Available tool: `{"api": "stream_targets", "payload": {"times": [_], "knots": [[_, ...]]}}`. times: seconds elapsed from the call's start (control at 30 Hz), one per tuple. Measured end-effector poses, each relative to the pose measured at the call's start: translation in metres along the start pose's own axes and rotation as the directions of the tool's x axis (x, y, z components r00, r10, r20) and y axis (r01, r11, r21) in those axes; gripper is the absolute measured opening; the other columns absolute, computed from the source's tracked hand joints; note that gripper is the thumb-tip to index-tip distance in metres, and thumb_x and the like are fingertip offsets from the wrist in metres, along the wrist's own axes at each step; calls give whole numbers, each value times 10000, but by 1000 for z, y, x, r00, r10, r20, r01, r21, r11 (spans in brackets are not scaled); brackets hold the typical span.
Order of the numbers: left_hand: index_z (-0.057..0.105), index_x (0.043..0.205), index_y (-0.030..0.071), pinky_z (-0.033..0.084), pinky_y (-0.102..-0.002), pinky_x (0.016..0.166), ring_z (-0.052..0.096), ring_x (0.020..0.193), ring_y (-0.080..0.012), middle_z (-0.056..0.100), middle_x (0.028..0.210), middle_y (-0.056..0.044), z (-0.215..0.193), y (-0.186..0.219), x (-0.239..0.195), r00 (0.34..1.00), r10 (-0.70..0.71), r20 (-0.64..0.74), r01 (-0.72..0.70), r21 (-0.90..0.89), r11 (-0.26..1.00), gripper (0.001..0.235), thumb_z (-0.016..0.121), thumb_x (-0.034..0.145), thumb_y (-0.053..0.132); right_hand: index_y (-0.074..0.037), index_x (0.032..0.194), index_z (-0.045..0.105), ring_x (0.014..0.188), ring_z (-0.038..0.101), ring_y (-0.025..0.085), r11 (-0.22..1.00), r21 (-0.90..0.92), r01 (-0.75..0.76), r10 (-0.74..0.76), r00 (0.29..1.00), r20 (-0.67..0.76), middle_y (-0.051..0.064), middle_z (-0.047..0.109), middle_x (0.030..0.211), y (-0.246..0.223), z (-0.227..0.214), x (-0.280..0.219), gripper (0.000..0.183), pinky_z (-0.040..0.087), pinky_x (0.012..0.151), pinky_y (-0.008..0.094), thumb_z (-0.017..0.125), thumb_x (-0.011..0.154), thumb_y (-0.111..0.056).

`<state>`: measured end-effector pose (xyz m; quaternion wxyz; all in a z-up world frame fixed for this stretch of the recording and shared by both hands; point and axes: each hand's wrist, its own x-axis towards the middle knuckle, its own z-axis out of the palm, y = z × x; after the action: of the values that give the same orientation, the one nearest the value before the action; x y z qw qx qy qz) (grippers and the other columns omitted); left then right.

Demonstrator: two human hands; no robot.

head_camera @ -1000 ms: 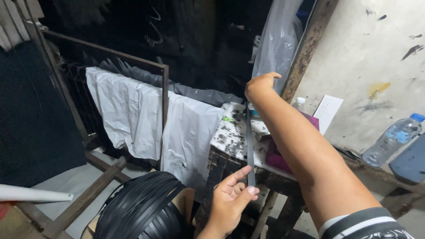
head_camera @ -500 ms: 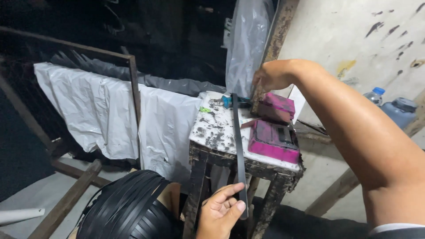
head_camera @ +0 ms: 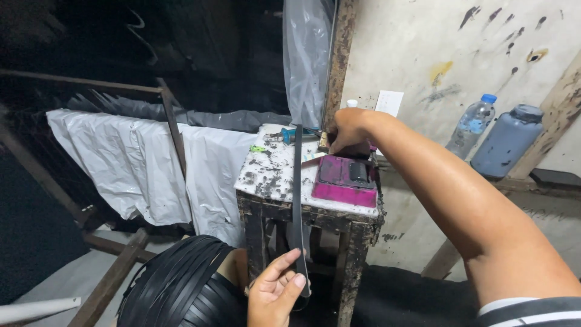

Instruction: Sanding the edges of a leather strap and then applying dye by pulling it through an applicator before hanging it to dry.

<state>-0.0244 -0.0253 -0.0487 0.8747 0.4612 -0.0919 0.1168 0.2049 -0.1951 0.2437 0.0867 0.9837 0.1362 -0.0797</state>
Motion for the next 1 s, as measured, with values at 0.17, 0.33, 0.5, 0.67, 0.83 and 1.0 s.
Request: {"api": "stream_targets", "payload": {"times": [0.17,0.33,0.5,0.67,0.83,1.0], "knots": [[642,1342,-116,595,-315,645,691,623,-214,769,901,-237,-2,4,-2,1000,28,-14,-28,-22,999,546,749,816,-21,-110,1111,686,979,683,304,966,254,57,-2,977,-214,114,732,1093,6,3,-14,423,537,831,405,786,756,-318],[611,1359,-109,603,-343,605,668,679,-202,765,1154,-303,-3,15,-14,997,-33,-65,25,-123,992,565,737,818,-8,-91,1124,513,835,601,247,880,420,222,40,846,-532,100,659,981,28,5,-47,494,461,650,412,754,757,-318],[584,1380,-57,532,-331,625,599,712,-219,670,1339,-276,-8,22,-25,991,-129,-31,120,-217,969,528,673,864,10,-52,1297,577,975,615,161,528,540,655,256,483,-837,90,658,1137,54,41,-125,487,521,776,292,781,891,-229],[610,1333,-64,558,-336,624,618,673,-232,687,1296,-284,-12,18,-38,993,-109,-51,97,-193,976,498,690,849,19,-108,1228,542,823,563,94,17,643,766,283,613,-738,10,597,992,44,173,-216,548,480,705,226,791,785,-312],[619,1222,-49,590,-288,589,707,764,-237,706,1174,-249,-9,12,-44,977,-80,-200,74,-38,997,354,673,874,-6,-78,1137,554,778,615,95,-340,731,592,399,794,-458,28,667,932,6,298,-224,441,474,696,225,811,800,-202],[567,1105,31,590,-317,609,680,705,-226,722,1030,-229,-20,2,-61,952,-87,-292,88,-9,996,269,685,871,-30,-106,1045,577,738,702,424,-835,490,250,183,966,-183,204,679,847,-17,328,-214,142,594,613,586,507,947,-183]]}}
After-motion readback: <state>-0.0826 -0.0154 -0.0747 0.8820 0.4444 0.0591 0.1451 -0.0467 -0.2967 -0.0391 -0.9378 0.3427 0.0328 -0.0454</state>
